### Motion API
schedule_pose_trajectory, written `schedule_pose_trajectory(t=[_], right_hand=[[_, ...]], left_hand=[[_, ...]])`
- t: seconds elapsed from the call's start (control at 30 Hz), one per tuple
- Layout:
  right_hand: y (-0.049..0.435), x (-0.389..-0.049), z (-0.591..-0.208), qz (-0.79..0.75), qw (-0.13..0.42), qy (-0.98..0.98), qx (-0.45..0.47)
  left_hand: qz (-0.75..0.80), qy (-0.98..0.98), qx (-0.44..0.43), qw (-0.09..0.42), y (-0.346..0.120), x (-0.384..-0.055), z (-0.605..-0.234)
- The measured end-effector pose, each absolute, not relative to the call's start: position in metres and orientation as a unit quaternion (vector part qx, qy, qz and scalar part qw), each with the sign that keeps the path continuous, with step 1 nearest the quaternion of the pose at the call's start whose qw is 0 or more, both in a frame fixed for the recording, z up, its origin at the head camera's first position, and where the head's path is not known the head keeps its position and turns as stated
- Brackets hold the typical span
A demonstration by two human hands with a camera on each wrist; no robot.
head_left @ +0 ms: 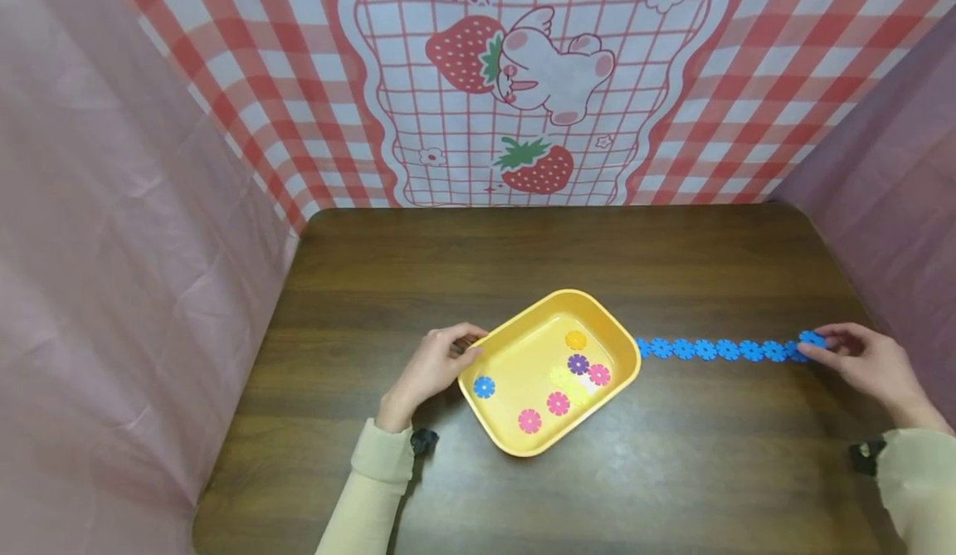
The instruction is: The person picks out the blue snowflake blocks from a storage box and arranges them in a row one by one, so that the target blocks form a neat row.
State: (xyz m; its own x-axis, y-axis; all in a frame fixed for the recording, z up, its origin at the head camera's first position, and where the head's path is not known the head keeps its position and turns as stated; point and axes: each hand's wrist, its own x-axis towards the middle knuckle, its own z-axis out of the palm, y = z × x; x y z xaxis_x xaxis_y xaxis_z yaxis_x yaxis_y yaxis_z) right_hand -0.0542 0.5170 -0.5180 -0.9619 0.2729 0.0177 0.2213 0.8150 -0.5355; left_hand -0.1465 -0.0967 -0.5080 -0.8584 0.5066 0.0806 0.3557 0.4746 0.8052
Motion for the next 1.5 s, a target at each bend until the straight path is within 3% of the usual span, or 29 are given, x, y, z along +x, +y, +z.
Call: schedule_pose_trajectory(t=[0.47, 1.5], right_hand=[[0.542, -0.048, -0.539, 0.249, 0.028, -0.96, -0.124], [0.537, -0.049, -0.526, 0.252, -0.008, -0.961, -0.116]], left_hand=[[0.451, 0.852, 0.253, 0.083, -0.097, -0.146, -0.508], [0.451, 0.852, 0.249, 0.087, -0.096, -0.146, -0.506]])
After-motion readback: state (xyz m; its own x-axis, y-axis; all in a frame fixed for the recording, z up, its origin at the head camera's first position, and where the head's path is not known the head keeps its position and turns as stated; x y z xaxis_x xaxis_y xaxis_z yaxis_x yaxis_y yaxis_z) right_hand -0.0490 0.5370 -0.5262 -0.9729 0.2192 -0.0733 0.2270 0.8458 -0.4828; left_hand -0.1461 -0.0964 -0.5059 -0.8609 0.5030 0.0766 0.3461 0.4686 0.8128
